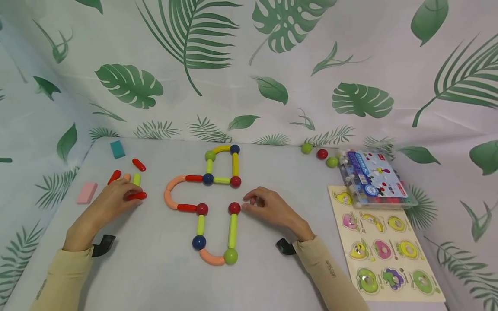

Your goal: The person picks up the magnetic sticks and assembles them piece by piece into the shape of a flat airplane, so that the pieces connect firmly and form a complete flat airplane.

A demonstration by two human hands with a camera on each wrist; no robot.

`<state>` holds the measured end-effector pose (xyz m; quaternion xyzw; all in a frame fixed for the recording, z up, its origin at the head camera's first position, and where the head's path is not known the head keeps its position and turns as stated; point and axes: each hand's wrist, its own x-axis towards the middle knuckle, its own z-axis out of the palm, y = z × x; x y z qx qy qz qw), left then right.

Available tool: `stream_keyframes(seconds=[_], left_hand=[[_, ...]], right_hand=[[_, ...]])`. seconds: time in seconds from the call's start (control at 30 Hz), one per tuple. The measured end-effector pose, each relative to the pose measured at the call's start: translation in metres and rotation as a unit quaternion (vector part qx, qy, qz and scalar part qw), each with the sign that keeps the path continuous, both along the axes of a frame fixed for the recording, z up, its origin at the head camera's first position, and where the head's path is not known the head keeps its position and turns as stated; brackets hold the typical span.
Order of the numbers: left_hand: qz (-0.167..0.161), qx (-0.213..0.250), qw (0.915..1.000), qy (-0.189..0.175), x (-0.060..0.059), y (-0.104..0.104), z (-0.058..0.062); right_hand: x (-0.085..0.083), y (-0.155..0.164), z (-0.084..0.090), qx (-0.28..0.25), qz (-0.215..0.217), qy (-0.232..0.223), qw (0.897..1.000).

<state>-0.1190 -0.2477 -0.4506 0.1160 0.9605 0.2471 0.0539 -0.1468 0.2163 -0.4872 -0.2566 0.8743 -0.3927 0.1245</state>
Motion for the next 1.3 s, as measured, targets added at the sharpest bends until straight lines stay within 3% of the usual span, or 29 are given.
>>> stream_keyframes(seconds=[0.17, 0.3, 0.43, 0.63, 0.73, 0.87, 1.03, 1.3], left_hand=[[0.0, -0.008, 0.9999, 0.01, -0.002, -0.002, -0.002], [-0.02, -0.01, 0.9989, 0.041, -0.003, 0.014, 0.003], [-0.062, -0.002, 0.9956, 0.071, -0.007, 0.052, 0.009], [-0.143, 0.021, 0.986, 0.083, -0.013, 0.117, 0.018], [-0.188, 0.02, 0.9788, 0.079, -0.017, 0.144, 0.016], [-0.22, 0.015, 0.9736, 0.058, -0.018, 0.168, 0.011], [-0.237, -0.004, 0.9709, 0.038, -0.018, 0.183, 0.003], [-0.241, -0.022, 0.9692, 0.048, -0.017, 0.186, -0.006]], right_hand=[[0.0, -0.002, 0.0, 0.005, 0.003, -0.002, 1.0], [0.001, -0.002, 0.001, 0.01, 0.003, -0.002, 1.0], [0.002, 0.0, 0.003, 0.012, 0.0, -0.005, 1.0], [0.004, -0.001, 0.0, 0.005, -0.002, -0.018, 1.0], [0.004, -0.005, 0.001, 0.006, 0.0, -0.018, 1.0], [0.004, -0.009, 0.002, 0.009, 0.004, -0.007, 1.0], [0.004, -0.012, 0.001, 0.01, 0.006, 0.0, 1.0], [0.007, -0.017, 0.0, 0.006, 0.014, -0.004, 1.0]])
